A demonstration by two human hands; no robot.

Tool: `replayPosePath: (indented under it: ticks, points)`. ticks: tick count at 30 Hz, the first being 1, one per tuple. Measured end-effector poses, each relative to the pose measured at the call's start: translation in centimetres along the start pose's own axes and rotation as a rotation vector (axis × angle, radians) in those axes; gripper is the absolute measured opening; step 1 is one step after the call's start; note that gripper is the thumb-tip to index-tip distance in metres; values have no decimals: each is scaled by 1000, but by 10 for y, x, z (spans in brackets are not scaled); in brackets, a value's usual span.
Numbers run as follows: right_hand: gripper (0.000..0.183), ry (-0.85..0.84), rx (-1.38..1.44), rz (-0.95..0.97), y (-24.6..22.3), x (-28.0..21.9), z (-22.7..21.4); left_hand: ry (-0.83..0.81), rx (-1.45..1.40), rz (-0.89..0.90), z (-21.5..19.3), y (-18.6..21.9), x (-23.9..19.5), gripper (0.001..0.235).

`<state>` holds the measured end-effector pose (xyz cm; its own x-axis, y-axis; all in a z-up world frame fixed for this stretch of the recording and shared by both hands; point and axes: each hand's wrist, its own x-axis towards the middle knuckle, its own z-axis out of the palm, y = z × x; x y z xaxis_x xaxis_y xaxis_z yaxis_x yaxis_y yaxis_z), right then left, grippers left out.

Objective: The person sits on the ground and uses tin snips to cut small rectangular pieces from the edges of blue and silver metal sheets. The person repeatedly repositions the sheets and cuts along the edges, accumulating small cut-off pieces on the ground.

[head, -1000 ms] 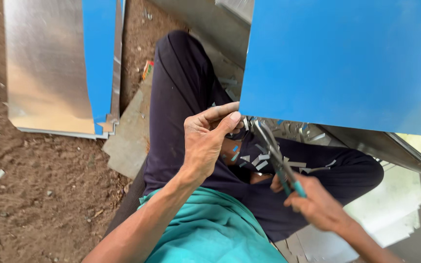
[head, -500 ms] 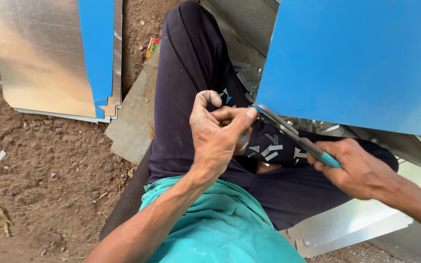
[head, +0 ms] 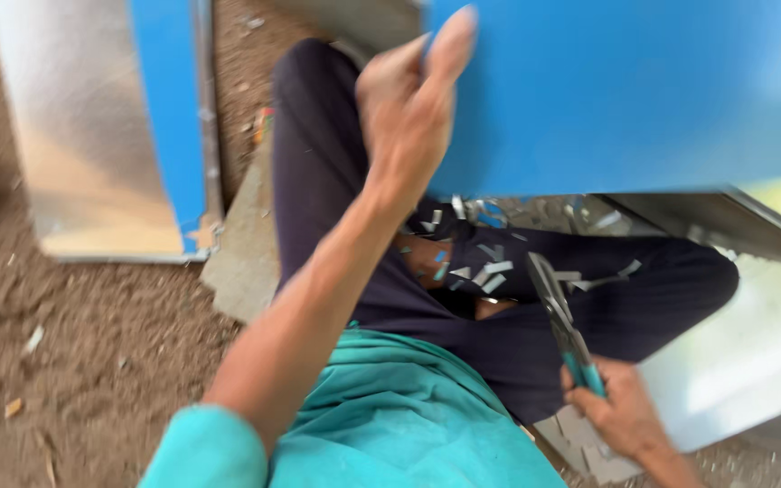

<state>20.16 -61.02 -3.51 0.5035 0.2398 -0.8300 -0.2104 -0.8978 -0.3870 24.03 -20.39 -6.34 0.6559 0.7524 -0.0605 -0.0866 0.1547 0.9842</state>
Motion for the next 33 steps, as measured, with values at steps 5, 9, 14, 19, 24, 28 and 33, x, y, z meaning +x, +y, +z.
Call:
replayPosePath:
  ticks: [5, 9, 14, 19, 24, 28, 33]
  points:
    - [23, 166, 270, 121, 48, -27, 53, -23, 75, -123, 70, -23, -120, 47]
    - [29, 158, 188, -16, 27, -45, 62, -282, -599, -387, 96, -16, -140, 34]
    - [48, 4, 376, -89, -40, -31, 53, -183, -232, -451, 19, -18, -109, 25]
    - [49, -20, 547, -97, -82, -19, 74, -339, -423, -440, 0, -25, -109, 17]
    - [42, 87, 540, -75, -86, -26, 93, -420, -443, -554, 33, -19, -121, 15]
    - [39, 152, 530, -91, -92, -34, 98, -458, -388, -572, 28, -22, -126, 17]
    - [35, 214, 454, -58, -100, -35, 93, -467, -392, -544, 29, -22, -125, 18]
